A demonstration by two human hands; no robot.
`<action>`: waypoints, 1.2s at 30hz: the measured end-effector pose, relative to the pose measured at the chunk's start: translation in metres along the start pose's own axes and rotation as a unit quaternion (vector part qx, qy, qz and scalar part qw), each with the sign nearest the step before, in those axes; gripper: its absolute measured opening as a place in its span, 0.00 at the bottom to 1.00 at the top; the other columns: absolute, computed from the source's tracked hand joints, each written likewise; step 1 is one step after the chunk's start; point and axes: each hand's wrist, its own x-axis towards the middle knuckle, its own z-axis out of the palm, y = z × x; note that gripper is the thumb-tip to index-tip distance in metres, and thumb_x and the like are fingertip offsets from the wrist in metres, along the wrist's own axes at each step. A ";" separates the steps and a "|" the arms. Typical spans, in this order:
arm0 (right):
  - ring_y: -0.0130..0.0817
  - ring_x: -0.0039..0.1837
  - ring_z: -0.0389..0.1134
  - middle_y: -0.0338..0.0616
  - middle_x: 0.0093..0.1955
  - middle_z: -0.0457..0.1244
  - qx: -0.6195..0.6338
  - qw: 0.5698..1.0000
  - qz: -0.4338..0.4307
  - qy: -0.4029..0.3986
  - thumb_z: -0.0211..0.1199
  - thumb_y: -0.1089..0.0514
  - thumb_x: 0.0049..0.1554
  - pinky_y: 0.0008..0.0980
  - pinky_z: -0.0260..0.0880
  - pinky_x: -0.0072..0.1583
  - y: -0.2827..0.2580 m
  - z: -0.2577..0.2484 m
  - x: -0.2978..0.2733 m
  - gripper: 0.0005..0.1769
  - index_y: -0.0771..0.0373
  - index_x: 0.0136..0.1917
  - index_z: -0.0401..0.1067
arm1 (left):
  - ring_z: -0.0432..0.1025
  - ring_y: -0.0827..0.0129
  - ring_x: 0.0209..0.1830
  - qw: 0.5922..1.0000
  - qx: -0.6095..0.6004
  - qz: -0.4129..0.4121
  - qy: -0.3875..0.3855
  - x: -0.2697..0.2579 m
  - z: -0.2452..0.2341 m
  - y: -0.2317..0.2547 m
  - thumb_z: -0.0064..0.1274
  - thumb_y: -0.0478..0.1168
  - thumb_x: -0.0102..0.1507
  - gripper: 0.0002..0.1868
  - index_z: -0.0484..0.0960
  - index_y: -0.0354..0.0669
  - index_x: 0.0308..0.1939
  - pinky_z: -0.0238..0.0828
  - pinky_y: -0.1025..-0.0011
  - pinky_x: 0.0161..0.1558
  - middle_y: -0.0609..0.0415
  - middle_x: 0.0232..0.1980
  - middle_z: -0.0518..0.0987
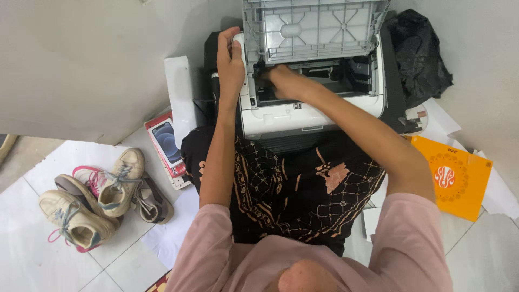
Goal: The person sits on the floor and wipes the interior and exterior surfaces of a white printer with a green cloth. They open the top cover and the front paper tray, wipe the rollers and internal components, then remove a small white plastic part from the tray to wipe it separately before placing it back.
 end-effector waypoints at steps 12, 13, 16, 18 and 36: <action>0.53 0.58 0.72 0.61 0.62 0.66 -0.261 0.960 -0.007 -0.100 0.54 0.58 0.62 0.48 0.73 0.58 0.007 -0.002 0.006 0.20 0.68 0.65 0.70 | 0.73 0.63 0.62 1.000 0.010 0.018 -0.009 0.001 -0.001 -0.005 0.36 0.34 0.75 0.16 0.73 0.38 0.64 0.68 0.65 0.66 0.47 0.63 0.78; 0.53 0.59 0.71 0.59 0.66 0.63 -0.296 0.950 -0.035 -0.094 0.56 0.59 0.59 0.48 0.73 0.58 0.006 -0.002 0.007 0.16 0.68 0.57 0.75 | 0.73 0.63 0.61 1.000 0.007 0.021 -0.011 0.003 -0.002 -0.005 0.36 0.34 0.75 0.16 0.73 0.38 0.64 0.68 0.65 0.65 0.47 0.63 0.78; 0.55 0.62 0.69 0.58 0.68 0.61 -0.286 0.950 -0.013 -0.126 0.59 0.61 0.54 0.50 0.71 0.60 0.006 -0.006 0.001 0.13 0.62 0.50 0.80 | 0.73 0.63 0.62 0.999 0.005 0.032 -0.014 -0.001 -0.005 -0.005 0.37 0.35 0.75 0.15 0.72 0.37 0.65 0.67 0.65 0.66 0.47 0.63 0.77; 0.56 0.64 0.68 0.58 0.66 0.63 -0.240 0.961 0.019 -0.137 0.60 0.61 0.54 0.51 0.70 0.62 0.008 -0.009 -0.011 0.13 0.61 0.51 0.80 | 0.72 0.62 0.64 0.998 0.006 0.054 -0.014 -0.005 -0.003 -0.006 0.37 0.34 0.76 0.15 0.72 0.37 0.65 0.66 0.65 0.67 0.46 0.64 0.77; 0.57 0.60 0.69 0.57 0.67 0.61 -0.240 0.970 0.013 -0.038 0.56 0.60 0.55 0.52 0.72 0.57 0.028 0.006 -0.011 0.13 0.63 0.47 0.81 | 0.75 0.62 0.59 0.999 -0.014 0.031 -0.003 0.002 0.000 -0.015 0.37 0.33 0.74 0.15 0.73 0.39 0.63 0.69 0.66 0.63 0.47 0.61 0.79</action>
